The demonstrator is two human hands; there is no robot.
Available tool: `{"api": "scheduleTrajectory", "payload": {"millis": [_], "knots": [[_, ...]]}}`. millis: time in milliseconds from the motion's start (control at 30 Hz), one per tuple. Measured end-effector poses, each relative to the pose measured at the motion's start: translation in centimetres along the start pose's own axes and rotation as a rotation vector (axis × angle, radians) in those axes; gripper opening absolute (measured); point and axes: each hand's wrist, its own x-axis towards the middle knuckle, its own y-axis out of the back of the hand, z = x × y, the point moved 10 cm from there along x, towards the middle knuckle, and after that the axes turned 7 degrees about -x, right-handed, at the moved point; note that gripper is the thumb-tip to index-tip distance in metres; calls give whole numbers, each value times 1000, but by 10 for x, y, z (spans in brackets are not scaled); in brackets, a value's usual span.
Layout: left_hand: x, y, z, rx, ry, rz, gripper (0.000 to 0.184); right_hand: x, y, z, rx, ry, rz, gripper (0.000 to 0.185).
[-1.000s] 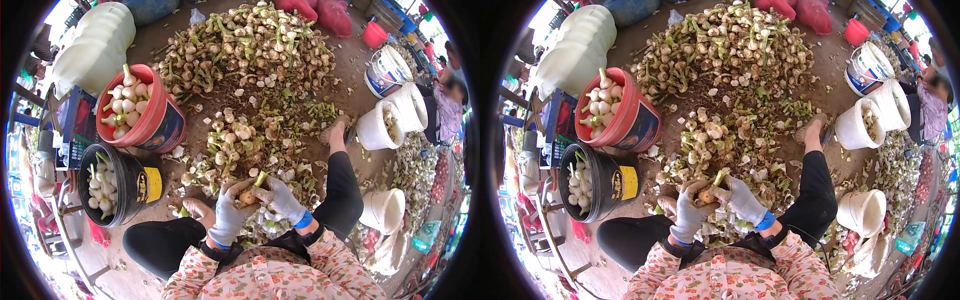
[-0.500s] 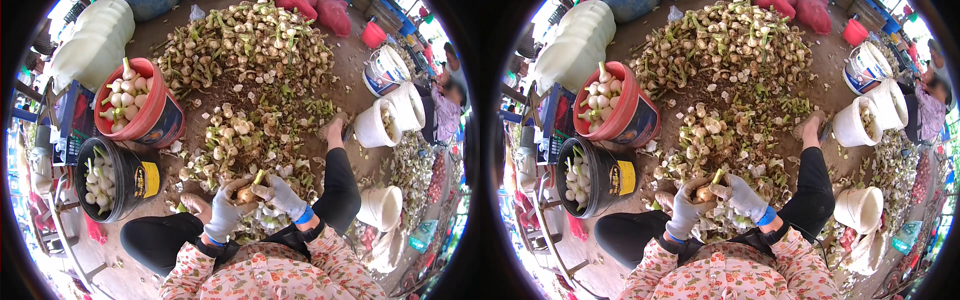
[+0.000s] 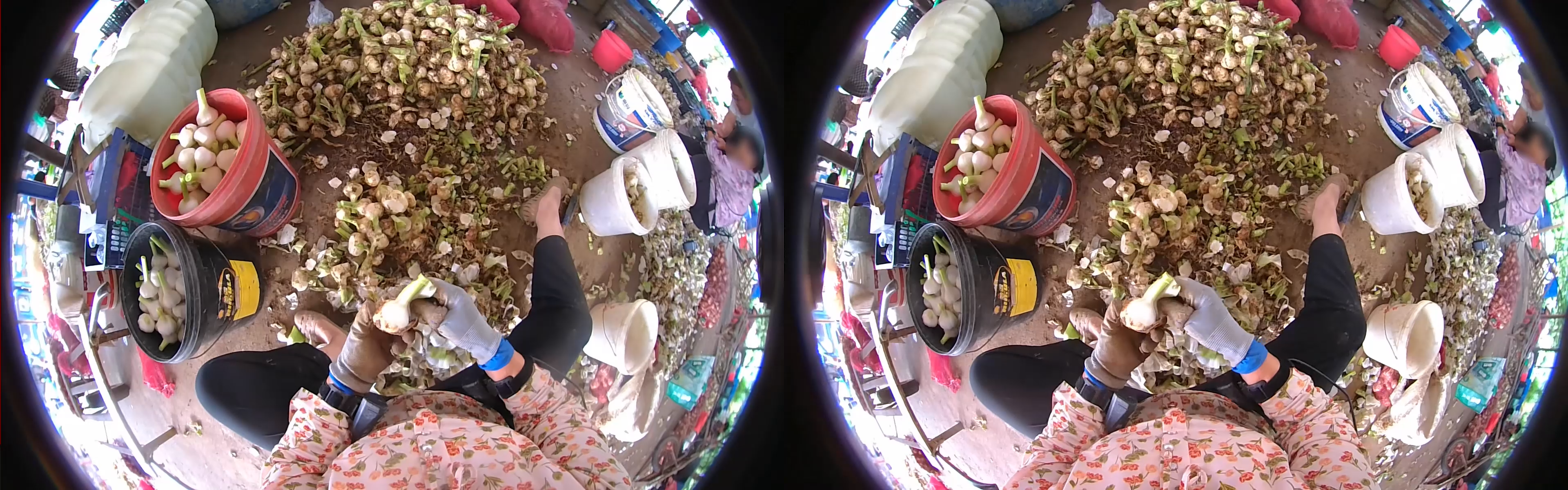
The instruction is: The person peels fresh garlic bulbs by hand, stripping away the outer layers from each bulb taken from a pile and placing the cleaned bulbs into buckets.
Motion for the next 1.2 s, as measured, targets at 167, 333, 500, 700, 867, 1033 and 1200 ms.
{"api": "scheduleTrajectory", "payload": {"millis": [167,333,500,700,867,1033,1200], "knots": [[2,-13,-4,-95,128,-242,76,-4,8,-31,-408,340,180,12],[-8,6,27,377,-263,259,69,-4,5,0,57,32,192,13],[-21,27,45,379,-395,393,33,-10,3,13,254,-219,95,14],[-21,-8,48,612,-426,309,41,-17,-8,4,176,-214,-95,26],[-18,-6,26,224,-173,72,61,0,33,40,182,-203,85,29],[-18,-14,26,313,-111,57,77,7,36,-3,-583,156,82,46],[-11,-15,34,668,-180,144,82,-2,3,-12,-279,37,-149,44]]}}
